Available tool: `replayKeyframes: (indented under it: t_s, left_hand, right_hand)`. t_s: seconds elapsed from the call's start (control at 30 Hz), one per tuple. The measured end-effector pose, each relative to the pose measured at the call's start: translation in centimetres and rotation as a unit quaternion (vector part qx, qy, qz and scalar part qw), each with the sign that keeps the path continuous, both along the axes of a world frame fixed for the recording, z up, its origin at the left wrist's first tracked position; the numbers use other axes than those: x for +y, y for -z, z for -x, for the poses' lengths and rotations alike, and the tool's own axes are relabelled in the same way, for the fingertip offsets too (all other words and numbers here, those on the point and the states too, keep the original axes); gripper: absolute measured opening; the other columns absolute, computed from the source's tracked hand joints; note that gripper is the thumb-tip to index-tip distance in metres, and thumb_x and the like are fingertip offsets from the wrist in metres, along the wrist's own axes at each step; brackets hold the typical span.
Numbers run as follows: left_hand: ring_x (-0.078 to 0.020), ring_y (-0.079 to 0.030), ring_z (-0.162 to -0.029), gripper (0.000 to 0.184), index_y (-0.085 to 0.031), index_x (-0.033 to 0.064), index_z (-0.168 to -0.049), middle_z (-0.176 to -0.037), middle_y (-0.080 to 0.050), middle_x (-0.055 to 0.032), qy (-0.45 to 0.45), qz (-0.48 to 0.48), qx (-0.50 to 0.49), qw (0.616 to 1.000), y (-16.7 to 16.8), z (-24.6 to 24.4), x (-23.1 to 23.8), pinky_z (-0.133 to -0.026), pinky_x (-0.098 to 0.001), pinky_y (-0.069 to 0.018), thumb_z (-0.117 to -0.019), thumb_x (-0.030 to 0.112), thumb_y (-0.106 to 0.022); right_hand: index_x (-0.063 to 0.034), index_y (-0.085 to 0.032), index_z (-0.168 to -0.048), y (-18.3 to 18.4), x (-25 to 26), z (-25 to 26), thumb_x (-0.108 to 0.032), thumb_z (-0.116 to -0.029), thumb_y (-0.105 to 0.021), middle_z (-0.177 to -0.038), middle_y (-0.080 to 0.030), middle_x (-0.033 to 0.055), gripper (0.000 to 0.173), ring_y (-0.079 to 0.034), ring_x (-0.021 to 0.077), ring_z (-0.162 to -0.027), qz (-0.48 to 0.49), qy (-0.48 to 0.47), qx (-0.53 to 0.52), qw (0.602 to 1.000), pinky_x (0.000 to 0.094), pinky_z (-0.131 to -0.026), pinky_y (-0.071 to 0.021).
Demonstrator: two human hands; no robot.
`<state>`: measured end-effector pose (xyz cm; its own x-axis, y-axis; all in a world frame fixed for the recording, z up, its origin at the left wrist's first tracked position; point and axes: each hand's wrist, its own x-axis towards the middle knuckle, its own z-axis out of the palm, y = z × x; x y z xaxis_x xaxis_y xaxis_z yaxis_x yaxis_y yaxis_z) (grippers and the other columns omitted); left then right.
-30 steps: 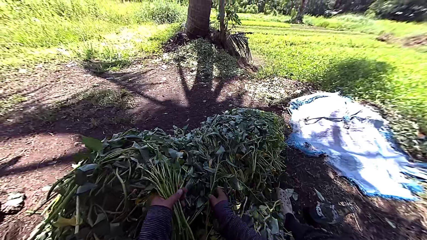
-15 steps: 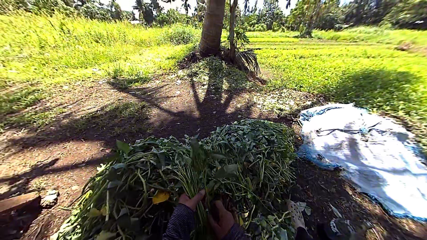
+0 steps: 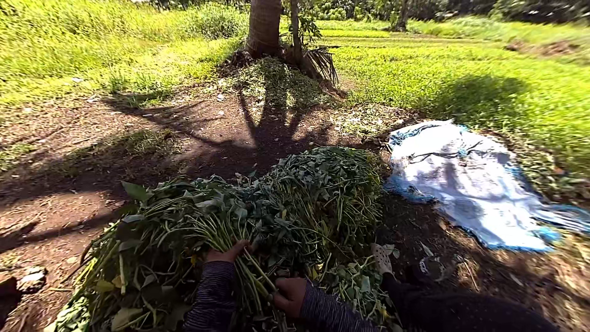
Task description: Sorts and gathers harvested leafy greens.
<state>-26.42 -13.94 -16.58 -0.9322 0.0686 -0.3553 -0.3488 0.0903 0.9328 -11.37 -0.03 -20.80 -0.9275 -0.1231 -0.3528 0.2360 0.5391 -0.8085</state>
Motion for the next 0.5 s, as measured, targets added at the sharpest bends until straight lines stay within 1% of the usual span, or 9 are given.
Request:
replayKeyframes:
  t_s: [0.07,0.17,0.23,0.27,0.3,0.33,0.43,0.47,0.5]
  left_hand:
    - [-0.0217,-0.074,-0.068,0.04,-0.056,-0.008,-0.12,-0.086,-0.073,-0.0165,-0.05,0.014,0.002,0.999,0.5,0.5,0.1,-0.064,-0.0346,-0.0627,-0.0882,0.0,-0.078]
    - [-0.0227,-0.074,-0.077,0.054,-0.052,-0.0077,-0.13,-0.098,-0.072,-0.019,-0.095,0.053,0.003,0.994,1.4,1.5,-0.2,-0.074,-0.0374,-0.062,-0.0854,0.001,-0.081]
    - [-0.0212,-0.074,-0.078,0.052,-0.054,-0.0073,-0.128,-0.098,-0.073,-0.0179,-0.104,0.083,0.008,0.991,1.9,1.4,0.2,-0.075,-0.0362,-0.0614,-0.0849,0.003,-0.083]
    - [-0.0218,-0.073,-0.085,0.056,-0.053,-0.0067,-0.131,-0.103,-0.072,-0.0181,-0.109,0.107,0.009,0.988,1.9,1.3,0.3,-0.081,-0.0374,-0.0598,-0.0859,0.007,-0.083]
    - [-0.0252,-0.071,-0.098,0.06,-0.051,-0.0068,-0.136,-0.113,-0.07,-0.0204,-0.118,0.127,0.011,0.985,2.0,1.5,0.1,-0.091,-0.0414,-0.0564,-0.0868,0.01,-0.083]
    - [-0.0278,-0.069,-0.105,0.063,-0.05,-0.0074,-0.138,-0.118,-0.069,-0.0221,-0.126,0.139,0.017,0.982,2.1,1.8,-0.2,-0.098,-0.0441,-0.0528,-0.0877,0.011,-0.082]
    - [-0.0253,-0.07,-0.101,0.06,-0.05,-0.0068,-0.138,-0.115,-0.07,-0.0207,-0.151,0.124,0.04,0.98,2.2,2.2,-0.5,-0.094,-0.0424,-0.0547,-0.0904,0.013,-0.08]
    - [-0.0251,-0.07,-0.101,0.059,-0.049,-0.007,-0.138,-0.114,-0.069,-0.0209,-0.158,0.107,0.051,0.98,2.4,2.4,-0.7,-0.093,-0.0421,-0.055,-0.0903,0.011,-0.08]
    - [-0.0247,-0.07,-0.1,0.06,-0.048,-0.0071,-0.139,-0.114,-0.069,-0.0211,-0.157,0.095,0.058,0.981,2.3,2.5,-0.9,-0.093,-0.0414,-0.0551,-0.0903,0.009,-0.079]
  right_hand:
    - [0.0036,-0.063,-0.109,-0.4,-0.4,-1.0,-0.036,-0.108,-0.046,-0.094,-0.067,0.0234,0.043,-0.068,0.0393,-0.092,-0.048,-0.015,-0.022,0.998,0.0607,-0.085,-0.0525]
    - [0.0035,-0.062,-0.115,-1.2,-0.5,-2.7,-0.038,-0.1094,-0.042,-0.103,-0.069,0.0246,0.046,-0.068,0.0413,-0.102,-0.103,-0.041,-0.076,0.991,0.0631,-0.09,-0.0516]
    - [0.0042,-0.062,-0.117,-2.0,0.1,-3.9,-0.039,-0.1106,-0.039,-0.106,-0.069,0.0249,0.05,-0.068,0.0415,-0.104,-0.119,-0.034,-0.097,0.987,0.0621,-0.092,-0.0513]
    - [0.0041,-0.063,-0.115,-2.2,0.4,-4.6,-0.041,-0.1106,-0.038,-0.106,-0.069,0.025,0.052,-0.069,0.0417,-0.104,-0.132,-0.029,-0.101,0.986,0.0623,-0.091,-0.0516]
    - [0.0037,-0.064,-0.114,-2.4,0.7,-5.5,-0.042,-0.1106,-0.037,-0.105,-0.07,0.025,0.053,-0.069,0.0419,-0.104,-0.147,-0.028,-0.108,0.983,0.0627,-0.09,-0.0521]
    - [0.0042,-0.064,-0.115,-2.5,0.9,-6.5,-0.042,-0.111,-0.035,-0.107,-0.07,0.0261,0.055,-0.069,0.043,-0.106,-0.155,-0.031,-0.123,0.98,0.0637,-0.09,-0.0519]
    - [0.0063,-0.065,-0.114,-1.1,2.5,-9.4,-0.041,-0.1123,-0.032,-0.108,-0.07,0.0292,0.058,-0.068,0.0464,-0.109,-0.179,-0.053,-0.153,0.97,0.0669,-0.092,-0.0507]
    - [0.0066,-0.066,-0.112,0.3,3.4,-10.4,-0.041,-0.1118,-0.034,-0.108,-0.07,0.0296,0.058,-0.068,0.0471,-0.109,-0.185,-0.068,-0.15,0.969,0.0678,-0.092,-0.0505]
    - [0.0066,-0.067,-0.113,1.5,4.5,-11.3,-0.042,-0.1113,-0.038,-0.114,-0.069,0.0296,0.057,-0.066,0.047,-0.114,-0.18,-0.099,-0.157,0.966,0.0674,-0.097,-0.048]
